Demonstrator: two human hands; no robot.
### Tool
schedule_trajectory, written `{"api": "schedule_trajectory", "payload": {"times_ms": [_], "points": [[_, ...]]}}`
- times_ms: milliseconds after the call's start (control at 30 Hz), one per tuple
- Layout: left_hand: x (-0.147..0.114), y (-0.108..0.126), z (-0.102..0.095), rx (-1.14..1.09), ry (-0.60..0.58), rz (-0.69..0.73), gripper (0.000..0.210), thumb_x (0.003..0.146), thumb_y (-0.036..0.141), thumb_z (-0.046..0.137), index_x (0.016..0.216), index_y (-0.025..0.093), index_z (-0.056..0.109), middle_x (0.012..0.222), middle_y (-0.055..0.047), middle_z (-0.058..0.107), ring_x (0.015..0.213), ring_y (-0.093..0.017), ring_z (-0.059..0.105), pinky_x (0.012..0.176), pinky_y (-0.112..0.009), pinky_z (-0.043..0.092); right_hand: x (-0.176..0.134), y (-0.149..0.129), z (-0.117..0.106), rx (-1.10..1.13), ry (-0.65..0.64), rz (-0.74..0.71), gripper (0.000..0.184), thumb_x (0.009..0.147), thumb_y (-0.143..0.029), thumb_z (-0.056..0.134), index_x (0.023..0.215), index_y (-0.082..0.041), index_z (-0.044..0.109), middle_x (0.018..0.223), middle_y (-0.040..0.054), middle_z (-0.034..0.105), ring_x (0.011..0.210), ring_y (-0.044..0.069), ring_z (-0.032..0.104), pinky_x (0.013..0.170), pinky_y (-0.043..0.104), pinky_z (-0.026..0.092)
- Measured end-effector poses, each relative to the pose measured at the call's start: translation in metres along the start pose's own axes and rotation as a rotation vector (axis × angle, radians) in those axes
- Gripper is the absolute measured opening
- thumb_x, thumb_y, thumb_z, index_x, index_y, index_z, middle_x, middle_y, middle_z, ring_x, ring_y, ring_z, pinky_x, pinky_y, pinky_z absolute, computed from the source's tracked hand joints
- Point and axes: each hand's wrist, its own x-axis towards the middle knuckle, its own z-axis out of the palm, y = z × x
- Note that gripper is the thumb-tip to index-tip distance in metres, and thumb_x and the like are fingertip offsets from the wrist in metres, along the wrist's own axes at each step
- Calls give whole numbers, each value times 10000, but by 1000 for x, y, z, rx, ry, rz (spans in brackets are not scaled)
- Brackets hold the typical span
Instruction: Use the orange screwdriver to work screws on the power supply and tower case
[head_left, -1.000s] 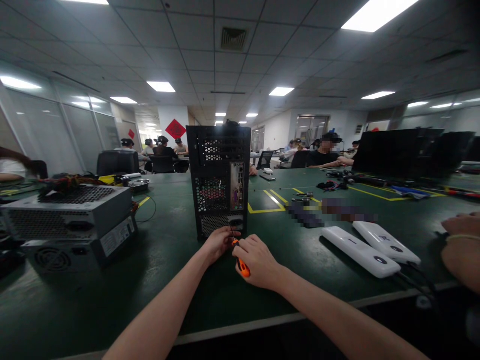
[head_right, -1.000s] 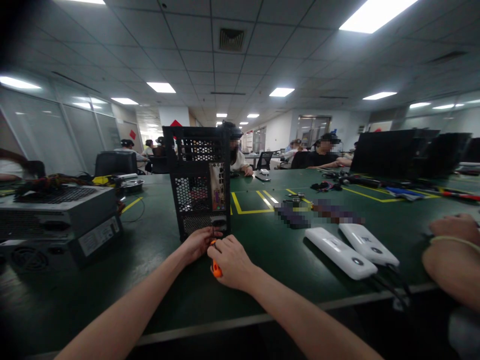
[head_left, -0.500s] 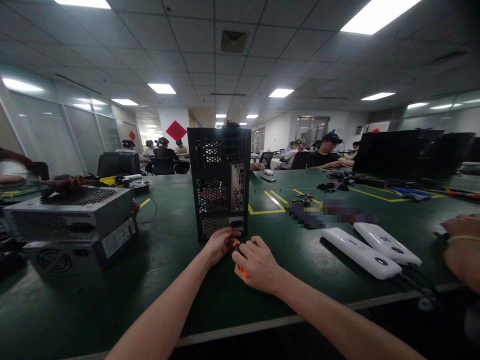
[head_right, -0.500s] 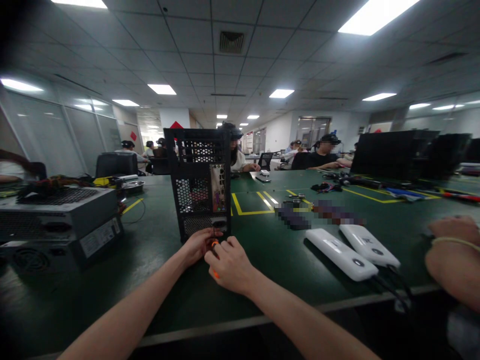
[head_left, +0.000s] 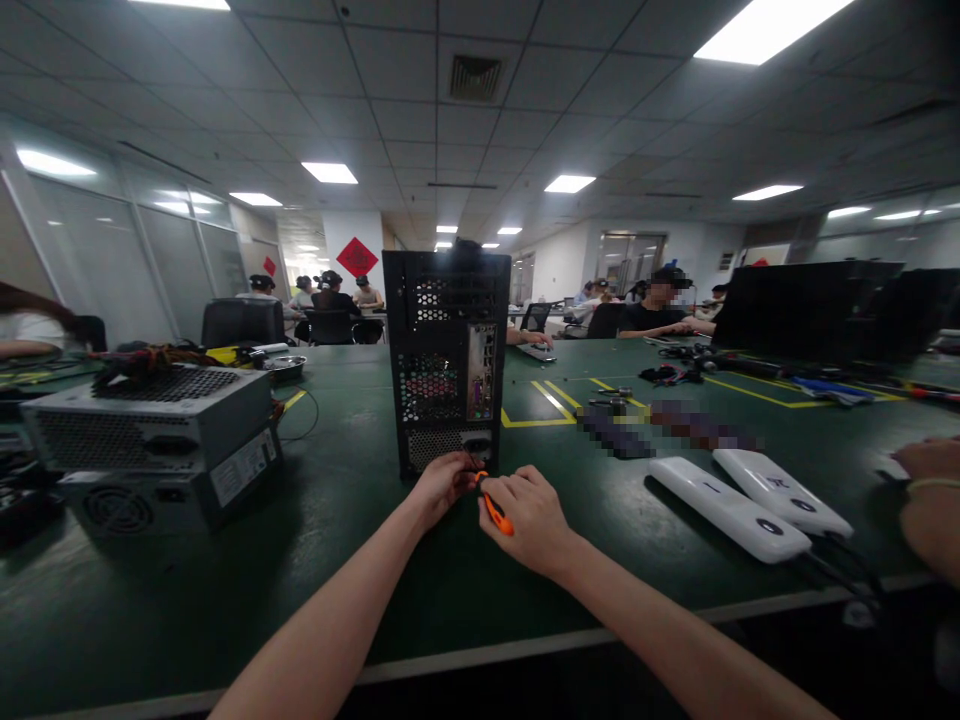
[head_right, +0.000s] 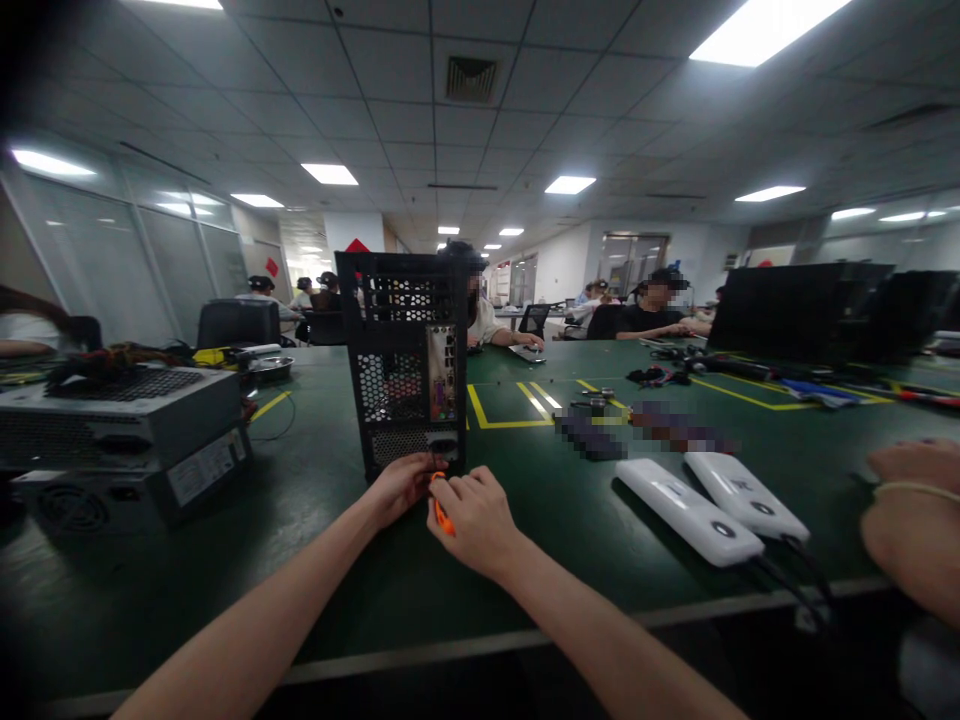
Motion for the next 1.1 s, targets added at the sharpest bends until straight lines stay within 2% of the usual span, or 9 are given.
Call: {"api": "schedule_trajectory", "payload": {"times_ms": [100,200,400,500,600,733,833,933,1100], "points": [[0,0,0,4,22,1,106,712,110,493,779,100,575,822,-88,617,548,-67,538,537,-190,435,1,-4,-3,-45,-129,-150,74,702,-193,485,767,-190,520,747,29,510,701,149,420,710,312,273],[0,0,0,16,24,-12,107,716,124,495,786,97,572,784,-85,620,556,-75,541,544,-195,432,3,-6,-5,-74,-196,-194,98,668,-172,508,763,-193,521,813,46,496,756,170,405,706,317,271],[-3,1,0,50,-35,-9,166,737,235,511,804,97,574,721,-71,604,621,-97,555,569,-198,421,1,-1,4,-32,-87,-12,148,772,-249,426,851,-165,519,715,32,502,684,149,413,691,303,273],[-4,0,0,72,-72,16,195,708,268,558,806,101,581,732,-67,599,610,-84,540,555,-184,407,0,-1,5,-32,-128,-89,92,745,-195,449,809,-178,513,727,27,507,682,143,415,687,297,272],[-3,-1,-1,62,-73,25,187,706,231,557,840,105,588,754,-65,601,586,-74,528,547,-184,402,1,-5,0,-62,-193,-154,96,696,-187,497,789,-197,517,802,41,500,751,166,409,695,306,269],[0,-2,-2,46,-56,25,191,714,201,531,872,113,593,757,-63,606,593,-76,533,560,-185,406,3,-9,-3,-38,-187,-65,146,730,-310,473,769,-179,527,794,57,499,770,180,410,707,317,265],[3,-1,-3,47,-12,2,196,727,200,501,876,112,592,752,-66,607,590,-81,538,551,-189,414,3,-8,1,-7,-156,12,183,782,-286,401,839,-156,517,716,39,513,684,148,423,694,300,265],[3,1,-4,21,17,-22,191,715,139,483,877,105,579,775,-75,606,569,-79,536,547,-200,426,1,-6,3,-8,-175,-42,120,752,-218,428,825,-165,508,721,30,515,672,138,422,692,291,260],[1,2,-4,12,7,-17,207,686,70,473,869,102,565,812,-84,608,559,-75,533,541,-205,436,1,-6,-1,-35,-182,-123,84,717,-215,463,785,-198,509,762,28,502,719,153,412,705,305,253]]}}
